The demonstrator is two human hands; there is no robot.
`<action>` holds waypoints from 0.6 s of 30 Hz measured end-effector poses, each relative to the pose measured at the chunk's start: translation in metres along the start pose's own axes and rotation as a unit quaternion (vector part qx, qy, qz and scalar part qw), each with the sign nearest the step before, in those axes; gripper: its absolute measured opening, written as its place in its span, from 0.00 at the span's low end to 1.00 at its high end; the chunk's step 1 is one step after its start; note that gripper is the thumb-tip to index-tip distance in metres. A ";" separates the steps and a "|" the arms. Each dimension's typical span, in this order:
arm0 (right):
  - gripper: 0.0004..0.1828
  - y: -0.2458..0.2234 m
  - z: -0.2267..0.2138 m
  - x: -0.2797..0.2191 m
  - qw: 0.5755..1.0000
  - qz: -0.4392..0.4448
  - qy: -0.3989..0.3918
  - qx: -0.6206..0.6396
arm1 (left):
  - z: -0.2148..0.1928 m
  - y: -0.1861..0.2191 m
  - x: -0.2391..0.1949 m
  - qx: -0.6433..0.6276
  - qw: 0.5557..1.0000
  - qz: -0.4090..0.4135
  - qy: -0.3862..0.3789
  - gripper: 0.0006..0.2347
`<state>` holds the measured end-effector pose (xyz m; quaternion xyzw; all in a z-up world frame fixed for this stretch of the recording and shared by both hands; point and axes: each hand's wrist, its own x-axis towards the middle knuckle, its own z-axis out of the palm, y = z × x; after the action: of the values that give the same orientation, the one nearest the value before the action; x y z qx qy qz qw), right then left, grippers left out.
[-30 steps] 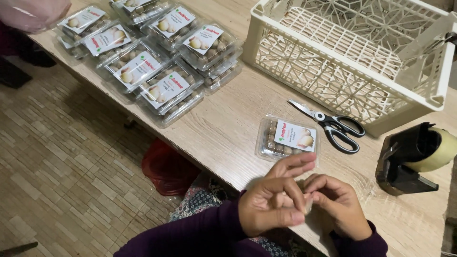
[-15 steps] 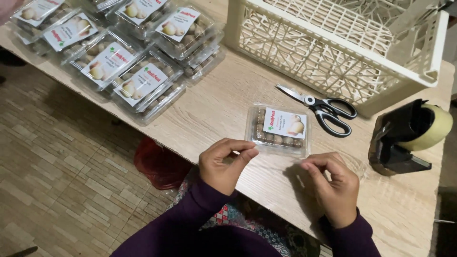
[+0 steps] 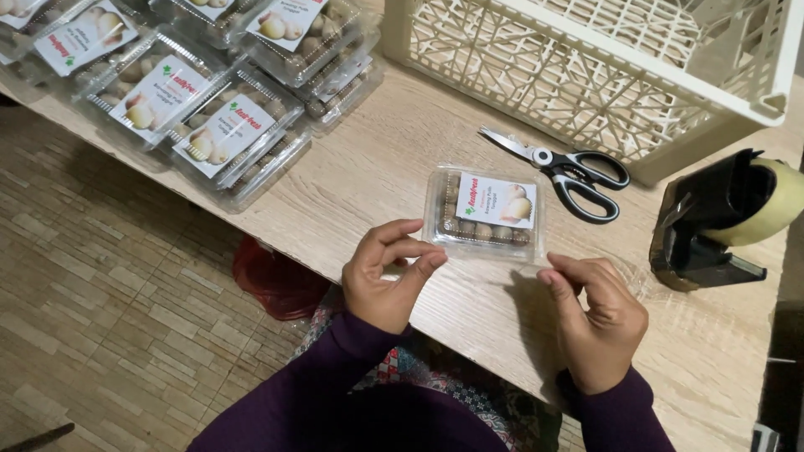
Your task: The person packages garlic bulbs into plastic containers, uses scissors to cut and apply tape, and places the sealed containers into a large white plastic crate.
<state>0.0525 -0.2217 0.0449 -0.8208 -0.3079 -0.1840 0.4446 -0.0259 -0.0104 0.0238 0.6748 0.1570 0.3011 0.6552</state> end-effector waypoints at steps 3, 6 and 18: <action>0.25 0.015 -0.002 -0.006 0.987 0.101 -0.030 0.121 | -0.006 0.007 -0.001 0.045 0.999 -0.003 -0.010 0.15; 0.25 0.020 0.002 0.003 0.977 0.139 -0.054 0.150 | -0.007 -0.009 0.001 0.065 0.998 0.027 -0.008 0.13; 0.29 0.043 -0.015 0.040 0.895 0.367 -0.181 0.180 | -0.007 -0.012 0.014 0.194 0.979 0.009 -0.065 0.07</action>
<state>0.1104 -0.2385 0.0488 -0.8007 -0.0881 0.2025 0.5568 -0.0175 0.0047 0.0142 0.8085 0.1637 0.2261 0.5180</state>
